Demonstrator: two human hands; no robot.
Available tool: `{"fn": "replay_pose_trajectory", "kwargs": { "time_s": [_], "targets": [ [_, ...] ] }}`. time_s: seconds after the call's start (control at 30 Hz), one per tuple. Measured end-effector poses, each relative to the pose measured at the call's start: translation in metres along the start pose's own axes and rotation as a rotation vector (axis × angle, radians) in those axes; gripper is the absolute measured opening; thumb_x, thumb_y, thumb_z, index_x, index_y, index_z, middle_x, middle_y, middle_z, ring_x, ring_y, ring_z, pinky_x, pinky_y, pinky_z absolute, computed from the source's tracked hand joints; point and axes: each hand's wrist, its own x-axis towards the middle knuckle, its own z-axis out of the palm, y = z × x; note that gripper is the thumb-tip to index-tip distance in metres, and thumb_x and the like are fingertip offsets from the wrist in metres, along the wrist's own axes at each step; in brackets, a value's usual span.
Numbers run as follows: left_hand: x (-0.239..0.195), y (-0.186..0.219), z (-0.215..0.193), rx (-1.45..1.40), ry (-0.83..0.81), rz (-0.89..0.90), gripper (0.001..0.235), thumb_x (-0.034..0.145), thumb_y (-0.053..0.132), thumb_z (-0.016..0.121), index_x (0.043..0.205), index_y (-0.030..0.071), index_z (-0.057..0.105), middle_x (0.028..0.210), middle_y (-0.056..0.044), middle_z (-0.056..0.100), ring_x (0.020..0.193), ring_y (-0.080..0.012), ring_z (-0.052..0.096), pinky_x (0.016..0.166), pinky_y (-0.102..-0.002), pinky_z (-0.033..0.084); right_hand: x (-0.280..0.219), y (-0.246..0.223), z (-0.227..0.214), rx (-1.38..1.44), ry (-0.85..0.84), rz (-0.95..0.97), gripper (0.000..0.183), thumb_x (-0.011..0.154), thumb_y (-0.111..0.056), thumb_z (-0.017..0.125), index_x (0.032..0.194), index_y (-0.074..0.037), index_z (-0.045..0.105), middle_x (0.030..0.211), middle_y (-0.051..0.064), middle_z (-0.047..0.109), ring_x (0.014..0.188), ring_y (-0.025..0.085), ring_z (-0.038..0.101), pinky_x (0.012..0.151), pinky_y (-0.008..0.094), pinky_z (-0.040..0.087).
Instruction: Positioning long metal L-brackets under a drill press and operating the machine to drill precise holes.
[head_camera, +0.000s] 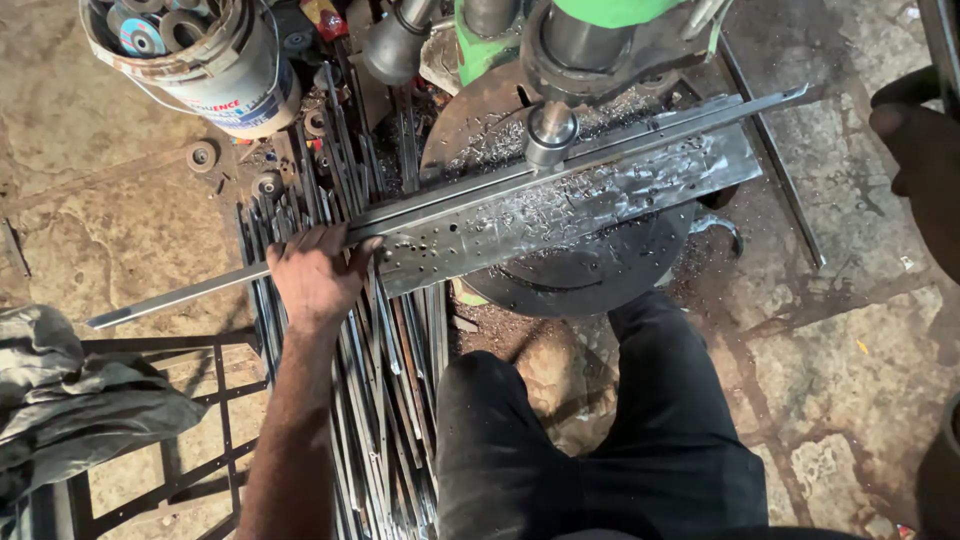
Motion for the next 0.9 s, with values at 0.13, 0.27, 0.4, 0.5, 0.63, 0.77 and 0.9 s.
{"fn": "replay_pose_trajectory", "kwargs": {
  "time_s": [0.13, 0.27, 0.4, 0.5, 0.63, 0.77, 0.9],
  "targets": [
    [0.001, 0.0, -0.001, 0.038, 0.026, 0.018, 0.049, 0.097, 0.061, 0.065, 0.105, 0.014, 0.074, 0.096, -0.004, 0.072, 0.096, -0.0255, 0.069, 0.104, -0.064, 0.039, -0.009, -0.014, 0.005, 0.01, 0.005, 0.014, 0.024, 0.107, -0.031, 0.065, 0.105, -0.007, 0.062, 0.082, 0.002, 0.057, 0.062, 0.011, 0.051, 0.052, 0.029, 0.042],
    [0.003, -0.002, 0.003, 0.048, -0.088, -0.048, 0.045, 0.099, 0.06, 0.065, 0.105, 0.017, 0.076, 0.093, -0.004, 0.071, 0.093, -0.0229, 0.069, 0.107, -0.066, 0.037, -0.02, -0.036, 0.01, 0.017, 0.014, 0.028, 0.024, 0.107, -0.031, 0.066, 0.102, -0.008, 0.06, 0.079, 0.003, 0.055, 0.06, 0.011, 0.049, 0.052, 0.029, 0.042],
    [0.002, 0.002, -0.002, 0.046, -0.035, -0.011, 0.042, 0.097, 0.058, 0.068, 0.105, 0.018, 0.076, 0.092, -0.003, 0.072, 0.094, -0.0232, 0.069, 0.104, -0.067, 0.038, -0.029, -0.052, 0.013, 0.055, 0.057, 0.015, 0.019, 0.109, -0.022, 0.062, 0.099, -0.006, 0.06, 0.081, 0.003, 0.059, 0.057, 0.011, 0.051, 0.05, 0.028, 0.043],
    [0.002, 0.003, -0.003, 0.018, -0.037, -0.022, 0.04, 0.098, 0.056, 0.068, 0.105, 0.018, 0.076, 0.093, -0.003, 0.072, 0.092, -0.0229, 0.07, 0.105, -0.068, 0.038, -0.042, -0.064, 0.002, -0.137, -0.027, -0.497, 0.017, 0.121, -0.006, 0.051, 0.12, 0.007, 0.061, 0.085, 0.016, 0.065, 0.055, 0.017, 0.057, 0.05, 0.028, 0.048],
    [0.0, 0.001, 0.0, 0.055, -0.023, 0.007, 0.04, 0.098, 0.056, 0.068, 0.105, 0.017, 0.076, 0.091, -0.004, 0.072, 0.092, -0.0237, 0.07, 0.104, -0.068, 0.038, -0.072, -0.163, -0.004, -0.289, 0.048, -0.777, 0.039, 0.117, 0.011, 0.043, 0.156, 0.014, 0.041, 0.083, 0.019, 0.065, 0.062, 0.019, 0.061, 0.057, 0.027, 0.052],
    [0.0, 0.002, -0.001, 0.046, 0.006, 0.018, 0.042, 0.098, 0.057, 0.068, 0.106, 0.016, 0.075, 0.092, -0.004, 0.072, 0.092, -0.0235, 0.07, 0.104, -0.067, 0.039, -0.036, -0.093, -0.007, -0.296, 0.055, -0.604, 0.041, 0.108, 0.007, 0.046, 0.149, 0.009, 0.038, 0.079, 0.021, 0.065, 0.051, 0.021, 0.059, 0.044, 0.029, 0.049],
    [0.0, 0.001, 0.001, 0.037, 0.008, 0.01, 0.044, 0.097, 0.058, 0.068, 0.106, 0.016, 0.075, 0.091, -0.004, 0.072, 0.093, -0.0236, 0.07, 0.105, -0.067, 0.038, 0.091, 0.123, 0.024, -0.359, 0.05, -0.111, 0.03, 0.101, -0.011, 0.056, 0.128, -0.001, 0.048, 0.067, 0.016, 0.064, 0.039, 0.018, 0.057, 0.033, 0.028, 0.046]
  ]
}}
